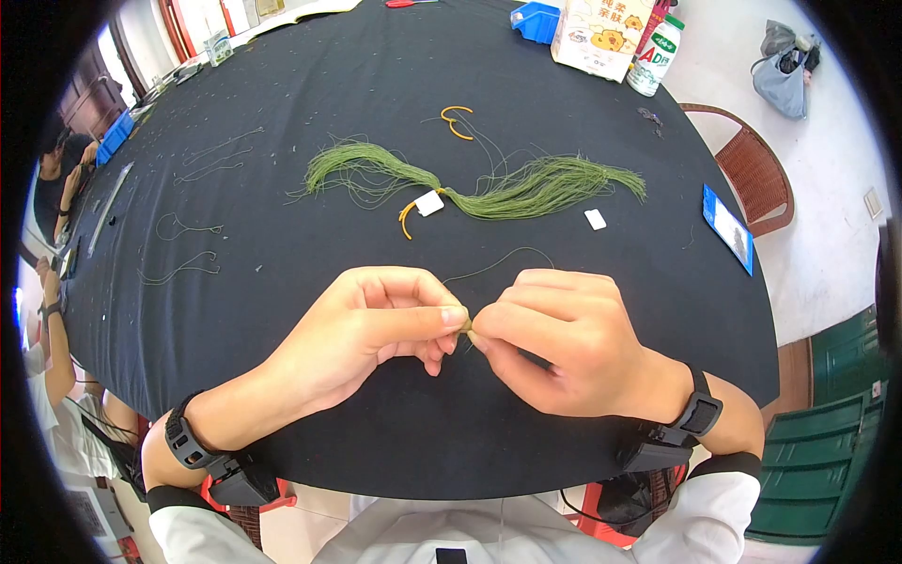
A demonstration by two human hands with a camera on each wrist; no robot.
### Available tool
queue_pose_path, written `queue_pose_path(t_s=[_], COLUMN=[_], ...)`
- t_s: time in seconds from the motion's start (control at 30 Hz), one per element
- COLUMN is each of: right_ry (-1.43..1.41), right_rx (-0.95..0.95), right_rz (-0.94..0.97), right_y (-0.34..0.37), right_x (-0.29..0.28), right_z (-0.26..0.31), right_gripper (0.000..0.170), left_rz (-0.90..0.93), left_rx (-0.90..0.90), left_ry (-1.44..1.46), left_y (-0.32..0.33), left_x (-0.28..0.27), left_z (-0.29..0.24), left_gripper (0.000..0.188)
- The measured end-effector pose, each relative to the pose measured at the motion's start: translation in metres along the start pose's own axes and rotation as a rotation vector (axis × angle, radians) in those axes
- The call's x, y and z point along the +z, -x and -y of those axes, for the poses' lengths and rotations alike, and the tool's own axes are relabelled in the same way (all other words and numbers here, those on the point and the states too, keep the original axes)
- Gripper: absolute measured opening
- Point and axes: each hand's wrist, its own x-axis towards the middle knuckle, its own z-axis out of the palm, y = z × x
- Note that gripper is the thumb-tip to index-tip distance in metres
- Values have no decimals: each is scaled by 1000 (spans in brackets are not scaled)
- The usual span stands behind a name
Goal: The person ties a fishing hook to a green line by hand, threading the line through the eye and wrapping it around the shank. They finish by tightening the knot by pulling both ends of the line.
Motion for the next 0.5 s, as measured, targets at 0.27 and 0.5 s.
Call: queue_pose_path(t_s=[0.27,0.5], right_ry=[-8,-4], right_rx=[7,15], right_rz=[-15,-52], right_y=[0,1], right_x=[0,1], right_z=[3,1], right_gripper=[10,11], left_rz=[-14,-6], left_rx=[14,8], left_ry=[-1,-1], left_y=[0,0], left_x=[1,1], left_z=[-1,-1], left_gripper=[10,10])
